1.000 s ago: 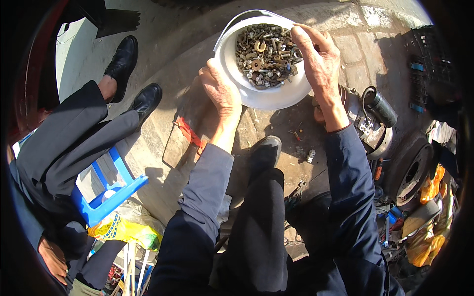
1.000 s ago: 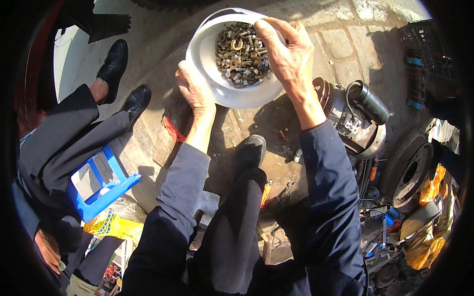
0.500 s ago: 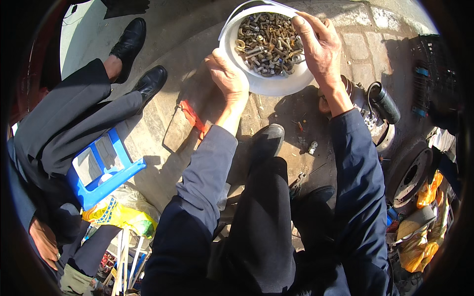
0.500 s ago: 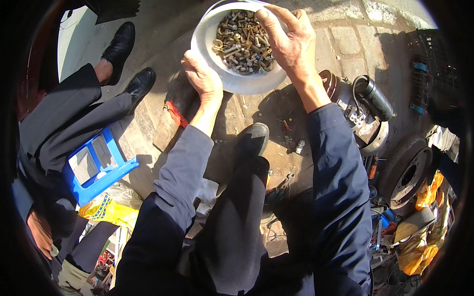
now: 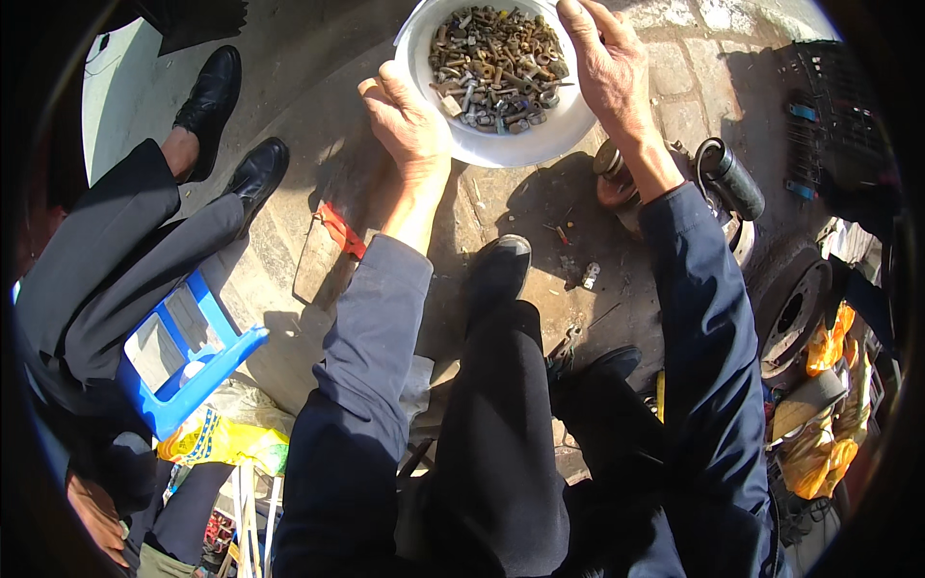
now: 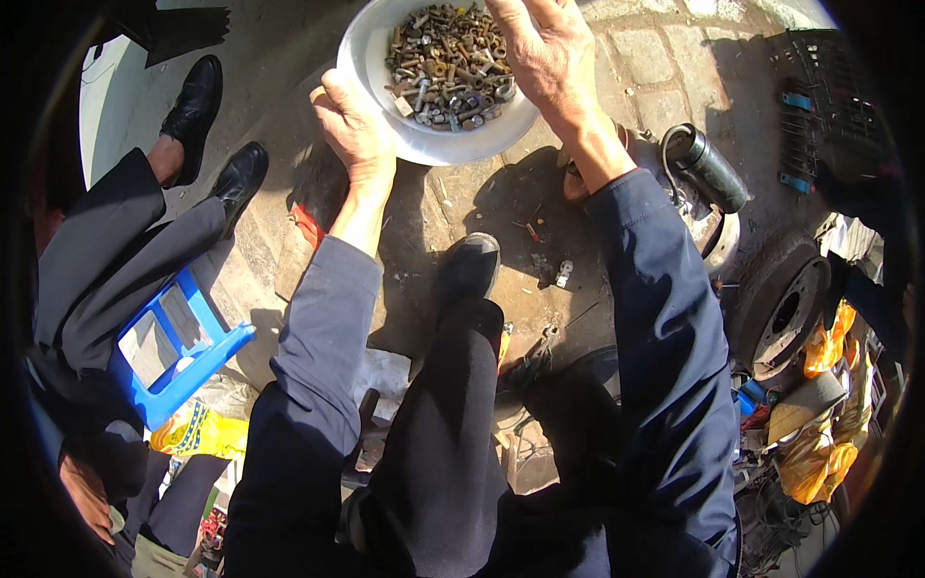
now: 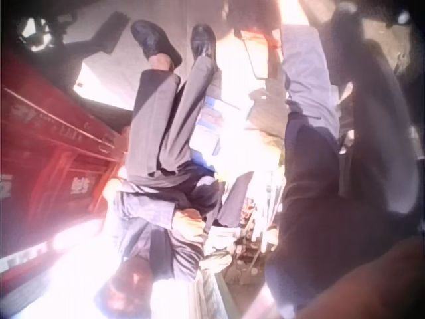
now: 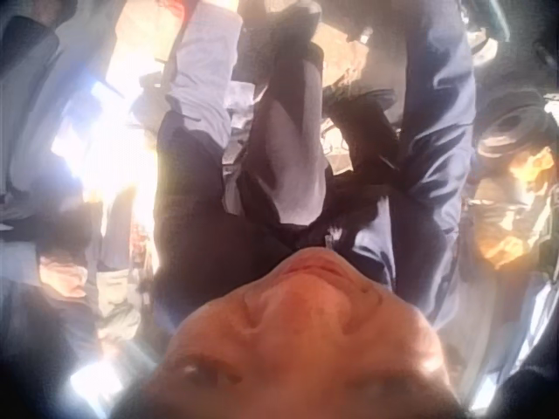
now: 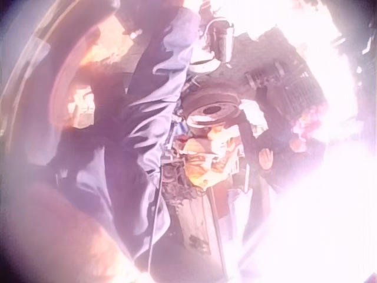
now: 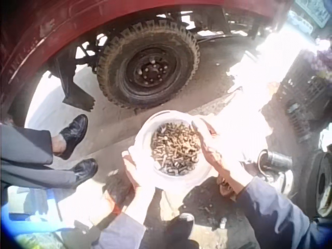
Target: The person sharpens a screwdriver on a bench grinder, then handles small metal parts in a white bucket, and finally picks up and places a metal box among scrap items.
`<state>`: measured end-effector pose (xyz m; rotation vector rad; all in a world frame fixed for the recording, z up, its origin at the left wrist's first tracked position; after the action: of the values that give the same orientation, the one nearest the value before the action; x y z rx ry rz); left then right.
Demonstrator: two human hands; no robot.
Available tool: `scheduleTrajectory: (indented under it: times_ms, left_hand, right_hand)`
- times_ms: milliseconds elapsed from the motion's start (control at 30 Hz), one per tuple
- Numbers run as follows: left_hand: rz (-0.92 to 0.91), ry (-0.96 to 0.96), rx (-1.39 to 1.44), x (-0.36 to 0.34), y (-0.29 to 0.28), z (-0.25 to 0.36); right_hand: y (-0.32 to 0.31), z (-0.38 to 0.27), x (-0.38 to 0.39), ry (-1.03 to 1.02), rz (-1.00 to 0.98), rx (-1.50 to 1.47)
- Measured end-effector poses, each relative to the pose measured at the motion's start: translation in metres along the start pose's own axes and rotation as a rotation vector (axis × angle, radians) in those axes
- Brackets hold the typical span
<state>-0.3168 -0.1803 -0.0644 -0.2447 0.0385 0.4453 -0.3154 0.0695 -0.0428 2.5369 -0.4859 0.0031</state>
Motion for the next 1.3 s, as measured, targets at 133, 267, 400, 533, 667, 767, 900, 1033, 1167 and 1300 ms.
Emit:
scheduleTrajectory:
  times_ms: [133,267,400,533,667,767,900,1033,1167,1300]
  left_hand:
    - [0.012,0.028,-0.077,0.0,0.002,0.005]
    - [0.021,0.005,0.0,0.007,0.004,0.001]
    - [0.021,0.042,-0.011,0.005,0.006,0.003]
    - [0.008,0.046,-0.02,0.004,0.006,0.005]
    - [0.017,0.043,-0.022,0.005,0.007,0.005]
    - [0.022,0.029,-0.034,0.004,0.007,0.004]
    - [0.0,0.013,-0.016,0.005,0.006,0.007]
    - [-0.041,0.008,-0.015,0.007,0.007,0.012]
    - [-0.07,0.017,0.005,0.009,0.007,0.014]
    - [-0.089,0.141,-0.032,0.013,0.003,0.012]
  right_hand:
    - [0.002,-0.014,0.003,-0.305,0.011,1.21]
    - [0.006,-0.032,0.008,-0.37,0.002,1.278]
    - [0.003,-0.034,0.005,-0.186,0.155,1.182]
    - [0.003,-0.031,0.001,-0.169,0.16,1.117]
    - [0.002,-0.031,-0.005,-0.361,0.074,0.934]
    - [-0.002,-0.025,-0.008,-0.377,0.07,0.967]
    - [0.003,-0.032,-0.002,-0.401,0.101,1.059]
    - [0.043,-0.063,0.035,-0.918,0.144,1.25]
    - [0.091,-0.021,0.065,-0.636,-0.429,1.341]
    - [0.104,0.047,0.017,-0.547,-0.373,1.604]
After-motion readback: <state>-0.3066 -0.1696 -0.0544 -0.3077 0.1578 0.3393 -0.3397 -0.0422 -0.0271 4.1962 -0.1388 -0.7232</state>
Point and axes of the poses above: each hand's wrist, its own x-axis away from the middle knuckle, its own y-axis out of the palm, z = x × y, the point moved 5 cm from there along -x, towards the middle knuckle, and after that the axes turned 5 degrees about z, right-handed, at the moved point
